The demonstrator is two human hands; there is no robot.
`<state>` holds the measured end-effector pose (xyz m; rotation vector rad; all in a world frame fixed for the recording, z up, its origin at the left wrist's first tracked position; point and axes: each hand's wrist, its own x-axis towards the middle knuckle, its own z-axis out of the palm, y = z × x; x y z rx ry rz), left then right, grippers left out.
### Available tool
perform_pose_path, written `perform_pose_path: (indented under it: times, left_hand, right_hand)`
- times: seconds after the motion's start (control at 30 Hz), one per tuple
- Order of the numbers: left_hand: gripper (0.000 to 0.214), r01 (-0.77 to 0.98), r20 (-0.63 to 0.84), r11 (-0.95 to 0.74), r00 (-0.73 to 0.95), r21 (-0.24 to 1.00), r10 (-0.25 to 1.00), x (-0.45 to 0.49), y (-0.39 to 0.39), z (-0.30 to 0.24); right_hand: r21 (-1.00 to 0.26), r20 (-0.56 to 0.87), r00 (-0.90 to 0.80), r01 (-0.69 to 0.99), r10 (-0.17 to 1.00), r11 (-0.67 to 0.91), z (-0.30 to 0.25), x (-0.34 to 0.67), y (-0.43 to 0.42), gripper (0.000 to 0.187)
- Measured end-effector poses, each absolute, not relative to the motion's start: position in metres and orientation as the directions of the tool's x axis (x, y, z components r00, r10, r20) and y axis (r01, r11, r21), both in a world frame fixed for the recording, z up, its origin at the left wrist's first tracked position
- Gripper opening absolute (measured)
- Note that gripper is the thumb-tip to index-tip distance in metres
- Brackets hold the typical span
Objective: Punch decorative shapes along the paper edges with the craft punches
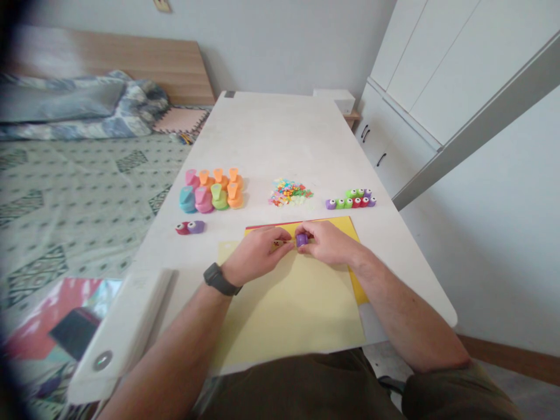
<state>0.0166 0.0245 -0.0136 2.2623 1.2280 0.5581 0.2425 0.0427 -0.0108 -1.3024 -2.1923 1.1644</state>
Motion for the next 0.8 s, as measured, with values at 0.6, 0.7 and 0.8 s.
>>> perform_pose_path:
  times: [0.6,0.7,0.8]
  left_hand:
    - [0.039,0.637,0.072,-0.424,0.501,0.644,0.862,0.036,0.023,-0.014]
    - [0.037,0.643,0.070,-0.428,0.503,0.635,0.861,0.035,0.024,-0.013]
    - [0.036,0.634,0.078,-0.438,0.513,0.637,0.855,0.035,0.025,-0.013]
  right_hand:
    - [-0.764,-0.073,-0.520,0.578,0.851,0.287,-0.010,0.236,0.037,0.023]
    - [-0.769,-0.076,-0.515,0.575,0.854,0.278,-0.009,0.234,0.036,0.019]
    - [-0.772,-0.058,-0.505,0.570,0.861,0.282,-0.010,0.233,0.036,0.022]
